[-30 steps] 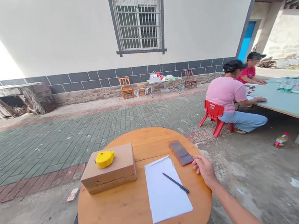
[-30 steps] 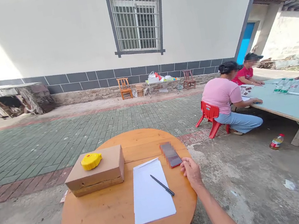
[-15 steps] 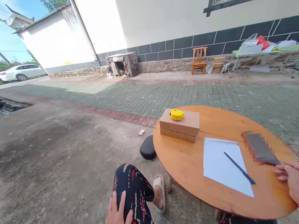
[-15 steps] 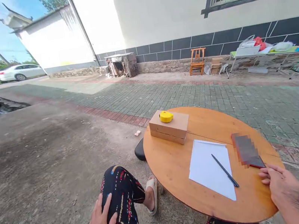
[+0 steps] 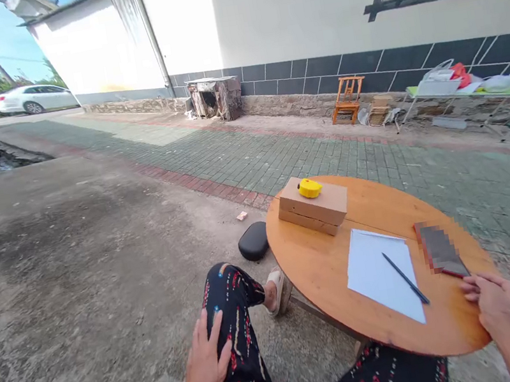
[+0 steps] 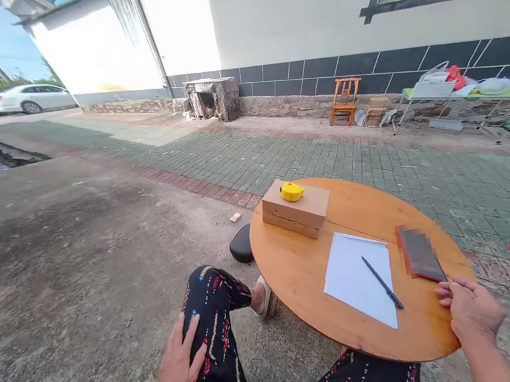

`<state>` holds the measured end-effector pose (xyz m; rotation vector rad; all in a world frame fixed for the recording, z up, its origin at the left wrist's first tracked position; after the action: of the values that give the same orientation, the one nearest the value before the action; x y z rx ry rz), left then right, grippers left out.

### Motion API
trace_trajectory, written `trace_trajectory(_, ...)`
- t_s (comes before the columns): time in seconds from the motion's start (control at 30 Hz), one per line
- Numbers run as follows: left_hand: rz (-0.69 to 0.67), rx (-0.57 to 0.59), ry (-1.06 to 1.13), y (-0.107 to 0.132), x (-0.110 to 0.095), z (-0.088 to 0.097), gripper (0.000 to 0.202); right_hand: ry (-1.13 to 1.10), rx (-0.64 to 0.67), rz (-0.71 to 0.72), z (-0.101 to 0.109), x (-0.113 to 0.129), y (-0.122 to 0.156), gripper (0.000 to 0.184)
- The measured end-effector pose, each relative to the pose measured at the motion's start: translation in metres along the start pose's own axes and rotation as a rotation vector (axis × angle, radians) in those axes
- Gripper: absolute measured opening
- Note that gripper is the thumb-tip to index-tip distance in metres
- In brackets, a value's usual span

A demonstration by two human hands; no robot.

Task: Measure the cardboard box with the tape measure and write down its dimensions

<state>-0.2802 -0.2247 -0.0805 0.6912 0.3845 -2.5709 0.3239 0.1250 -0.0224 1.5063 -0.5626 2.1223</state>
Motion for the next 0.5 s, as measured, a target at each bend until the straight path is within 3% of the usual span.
trace_trajectory(0.13,-0.060,0.013,0.033,0.013,0.005,-0.018,0.052,-0.044,-0.013,-0.020,0.000,-0.005,0.001,0.022)
trace_trajectory(0.3,-0.118,0.218,-0.011,0.019,0.007,-0.044,0.054,-0.070,-0.040,-0.022,0.002,-0.006,0.002,0.025)
trace_trajectory(0.4,-0.113,0.233,-0.027,-0.005,-0.011,-0.050,0.053,-0.074,-0.035,-0.016,0.002,-0.007,0.005,0.030)
trace_trajectory(0.5,-0.156,0.130,0.063,-0.054,-0.049,-0.043,0.056,-0.064,-0.025,0.000,0.000,-0.006,0.007,0.033)
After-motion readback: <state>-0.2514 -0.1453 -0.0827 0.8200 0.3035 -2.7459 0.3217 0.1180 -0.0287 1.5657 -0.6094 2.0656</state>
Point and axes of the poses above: each hand's wrist, its own y-axis away from the middle knuckle, its own z-axis out of the back of the hand, x = y × z, the point moved 6 cm from there along -y, towards the middle knuckle, and after that the axes turned 9 degrees about y, right-handed, at the moved point
